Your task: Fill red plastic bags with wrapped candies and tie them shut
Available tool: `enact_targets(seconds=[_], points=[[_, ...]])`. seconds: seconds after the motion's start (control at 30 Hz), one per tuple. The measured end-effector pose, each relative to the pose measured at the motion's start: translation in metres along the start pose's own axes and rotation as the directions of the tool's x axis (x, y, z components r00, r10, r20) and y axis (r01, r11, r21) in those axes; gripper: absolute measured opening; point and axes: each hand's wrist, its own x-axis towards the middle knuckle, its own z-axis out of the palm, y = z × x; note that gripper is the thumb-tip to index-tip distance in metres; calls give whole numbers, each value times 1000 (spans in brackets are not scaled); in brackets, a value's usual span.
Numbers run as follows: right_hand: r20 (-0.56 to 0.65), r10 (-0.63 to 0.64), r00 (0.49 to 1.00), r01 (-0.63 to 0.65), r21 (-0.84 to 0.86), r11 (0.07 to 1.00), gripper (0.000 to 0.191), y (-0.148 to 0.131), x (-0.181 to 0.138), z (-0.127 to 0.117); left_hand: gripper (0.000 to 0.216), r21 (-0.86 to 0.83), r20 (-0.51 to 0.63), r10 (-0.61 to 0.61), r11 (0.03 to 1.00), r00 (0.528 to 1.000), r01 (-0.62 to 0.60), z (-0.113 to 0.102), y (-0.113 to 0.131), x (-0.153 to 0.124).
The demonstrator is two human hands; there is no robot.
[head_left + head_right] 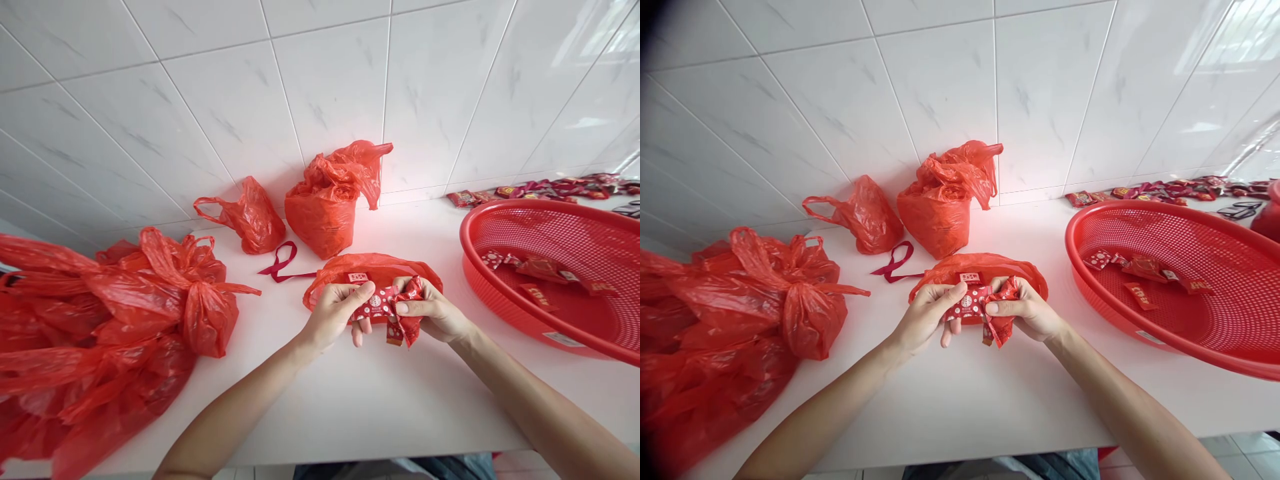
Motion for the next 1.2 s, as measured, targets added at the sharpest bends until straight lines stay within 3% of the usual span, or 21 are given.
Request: enact_targets(seconds=[0.47, 1.2], points=[[4, -23, 1000, 23, 15, 1000, 32, 2, 0, -2, 58, -133, 13, -92, 987, 996, 93, 3, 3, 1], [-1, -34, 999, 34, 28, 999, 27, -1, 0, -2, 52, -83, 47, -15, 996, 999, 19, 0, 0, 1]])
